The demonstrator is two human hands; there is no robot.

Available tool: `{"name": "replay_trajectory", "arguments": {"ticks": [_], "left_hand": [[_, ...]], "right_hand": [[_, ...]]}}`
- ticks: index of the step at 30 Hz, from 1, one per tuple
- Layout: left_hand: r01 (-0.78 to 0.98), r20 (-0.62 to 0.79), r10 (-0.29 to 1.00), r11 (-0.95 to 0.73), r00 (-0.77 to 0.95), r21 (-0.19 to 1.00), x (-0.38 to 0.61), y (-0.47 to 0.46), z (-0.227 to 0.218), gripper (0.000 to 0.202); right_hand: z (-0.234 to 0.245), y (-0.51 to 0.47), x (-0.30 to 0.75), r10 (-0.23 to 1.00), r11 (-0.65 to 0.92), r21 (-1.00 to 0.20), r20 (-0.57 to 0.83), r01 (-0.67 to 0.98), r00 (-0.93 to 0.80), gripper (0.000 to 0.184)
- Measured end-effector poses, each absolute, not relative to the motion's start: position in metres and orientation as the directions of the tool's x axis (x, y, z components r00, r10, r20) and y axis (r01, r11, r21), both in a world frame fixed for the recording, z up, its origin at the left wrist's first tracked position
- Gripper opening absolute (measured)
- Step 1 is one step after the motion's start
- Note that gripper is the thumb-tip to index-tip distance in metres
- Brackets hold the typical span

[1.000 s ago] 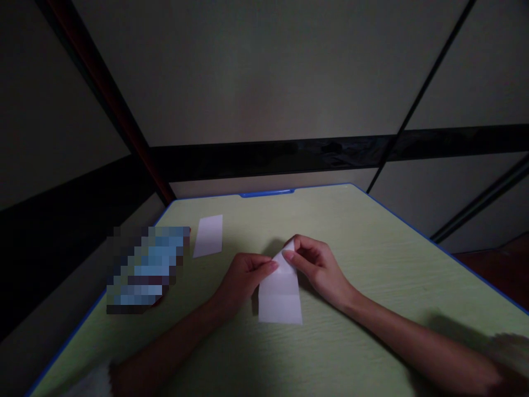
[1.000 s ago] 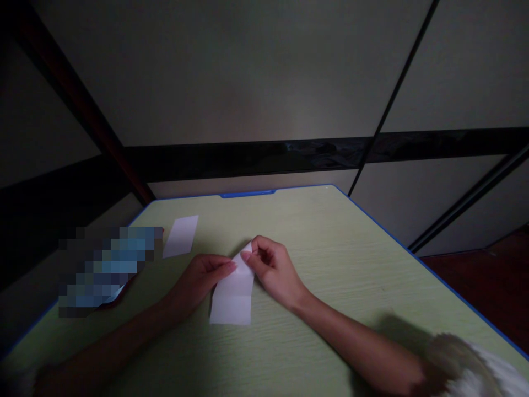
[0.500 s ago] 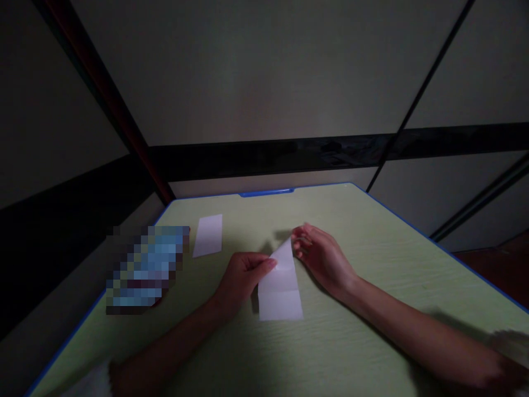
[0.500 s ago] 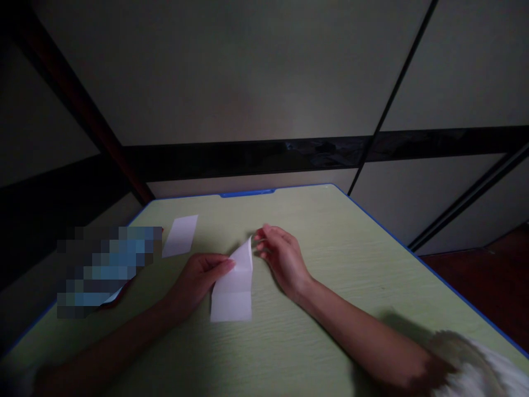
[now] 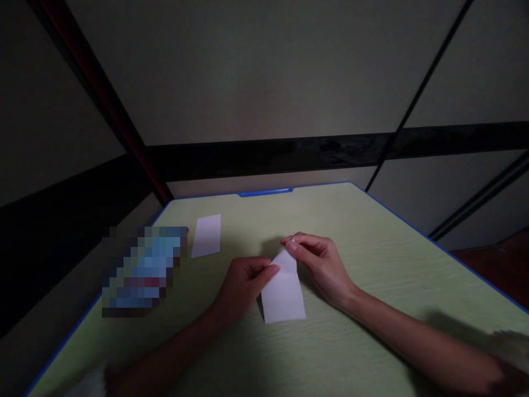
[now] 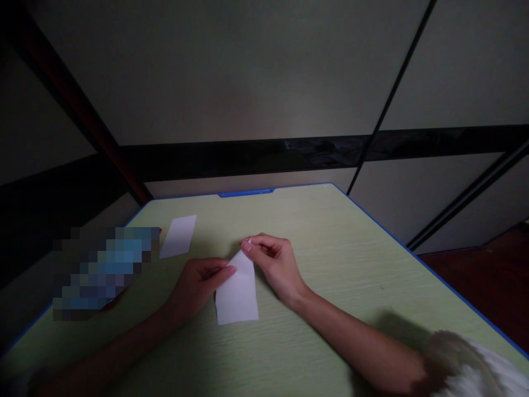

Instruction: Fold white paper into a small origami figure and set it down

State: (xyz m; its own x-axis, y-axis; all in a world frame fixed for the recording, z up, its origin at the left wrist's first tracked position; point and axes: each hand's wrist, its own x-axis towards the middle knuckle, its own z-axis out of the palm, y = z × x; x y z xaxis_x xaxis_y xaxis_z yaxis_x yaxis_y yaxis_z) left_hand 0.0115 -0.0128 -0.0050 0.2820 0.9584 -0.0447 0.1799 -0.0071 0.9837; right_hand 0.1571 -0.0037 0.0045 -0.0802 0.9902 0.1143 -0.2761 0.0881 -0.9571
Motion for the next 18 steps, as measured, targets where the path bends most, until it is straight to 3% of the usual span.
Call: {"name": "replay_trajectory", "arguments": {"ticks": [18], "left_hand": [[0.153,-0.083,0.936,0.032,0.343,0.988,0.0109,-0.0115,-0.0064,0.022]], "right_hand": [[0.0016,-0.002,0.1581,0.977,0.115,-0.926,0.172,-0.359,-0.13,0.006]]}}
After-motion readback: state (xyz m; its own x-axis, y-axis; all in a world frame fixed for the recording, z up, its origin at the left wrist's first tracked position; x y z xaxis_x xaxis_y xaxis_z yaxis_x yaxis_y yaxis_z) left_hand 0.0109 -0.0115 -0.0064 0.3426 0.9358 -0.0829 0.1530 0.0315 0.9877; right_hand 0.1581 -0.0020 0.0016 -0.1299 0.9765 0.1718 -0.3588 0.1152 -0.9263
